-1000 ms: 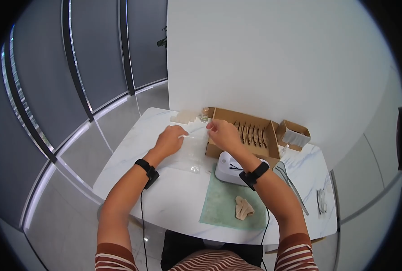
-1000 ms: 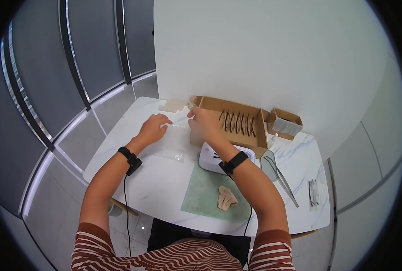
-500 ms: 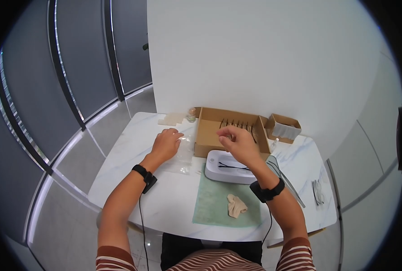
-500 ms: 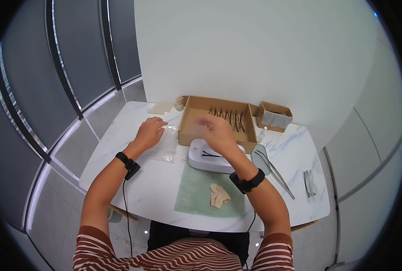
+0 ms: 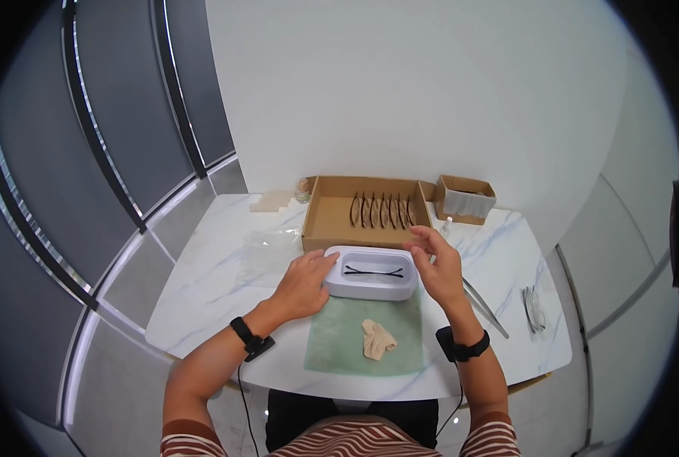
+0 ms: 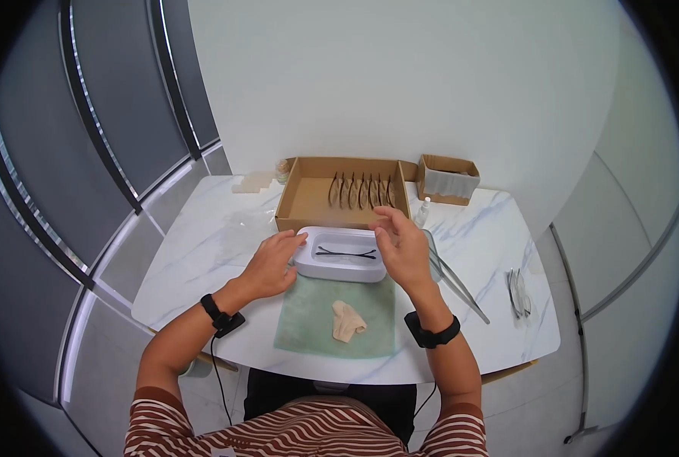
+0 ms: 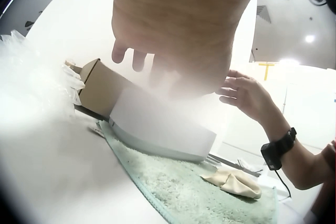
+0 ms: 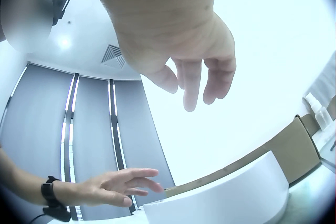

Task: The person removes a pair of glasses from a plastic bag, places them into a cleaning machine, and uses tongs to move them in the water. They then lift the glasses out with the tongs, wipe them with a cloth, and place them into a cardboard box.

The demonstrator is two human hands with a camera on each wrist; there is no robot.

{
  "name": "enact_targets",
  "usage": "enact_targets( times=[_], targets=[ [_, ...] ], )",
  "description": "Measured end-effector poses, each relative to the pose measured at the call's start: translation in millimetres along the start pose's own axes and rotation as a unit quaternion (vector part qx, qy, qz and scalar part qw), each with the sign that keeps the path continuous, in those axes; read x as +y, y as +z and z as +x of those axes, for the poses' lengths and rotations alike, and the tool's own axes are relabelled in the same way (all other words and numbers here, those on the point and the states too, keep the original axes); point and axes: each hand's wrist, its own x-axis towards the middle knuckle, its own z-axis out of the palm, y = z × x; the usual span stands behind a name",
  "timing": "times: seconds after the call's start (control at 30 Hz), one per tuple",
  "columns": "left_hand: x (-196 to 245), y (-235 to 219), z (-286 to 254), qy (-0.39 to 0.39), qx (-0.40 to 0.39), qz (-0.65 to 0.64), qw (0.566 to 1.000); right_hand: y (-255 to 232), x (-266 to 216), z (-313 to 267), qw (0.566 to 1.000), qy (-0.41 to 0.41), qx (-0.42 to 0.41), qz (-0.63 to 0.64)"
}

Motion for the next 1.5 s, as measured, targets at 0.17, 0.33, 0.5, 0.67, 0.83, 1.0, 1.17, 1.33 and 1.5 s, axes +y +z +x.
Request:
enact_targets(
  times=[0.17, 0.33, 0.5, 0.67, 0.83, 1.0, 1.17, 1.33, 1.5],
  targets=[
    [0.3, 5.4, 0.8, -0.019, -0.011, 0.043, 0.999, -2.7, 13.1, -3.9, 0.992, -0.030, 0.010, -0.122],
    [3.1, 0.9, 1.8, -0.014, -0.020, 0.057, 0.998, -6.9, 30.8, -9.6, 0.977, 0.017, -0.031, -0.212],
    [3.7, -0.1, 3.6, -0.013, -0.037, 0.069, 0.997, -6.6, 34.4, -14.7, 0.967, 0.060, -0.101, -0.227],
    [1.5, -0.1, 7.5, -0.015, -0.052, 0.091, 0.994, -3.4, 40.4, -15.2, 0.970, 0.040, -0.097, -0.220],
    [7.5, -4.1, 17.1, -0.009, -0.090, 0.138, 0.986, -2.3, 38.7, -16.5, 0.981, 0.074, -0.071, -0.168],
    [11.6, -2.0, 20.4, -0.040, -0.083, 0.119, 0.989, -4.2, 29.4, -15.7, 0.978, 0.083, -0.079, -0.175],
    [9.0, -20.6, 15.3, -0.007, 0.005, 0.074, 0.997, -18.1, 17.1, -19.4, 0.984, 0.072, -0.056, -0.151],
    [17.0, -53.3, 7.6, -0.038, 0.238, -0.043, 0.970, -39.6, 12.0, -28.1, 0.991, 0.080, -0.016, -0.104],
    [10.6, -50.6, 13.2, -0.140, 0.429, -0.261, 0.853, -53.6, 0.0, -38.3, 0.994, 0.087, -0.016, -0.059]
  ],
)
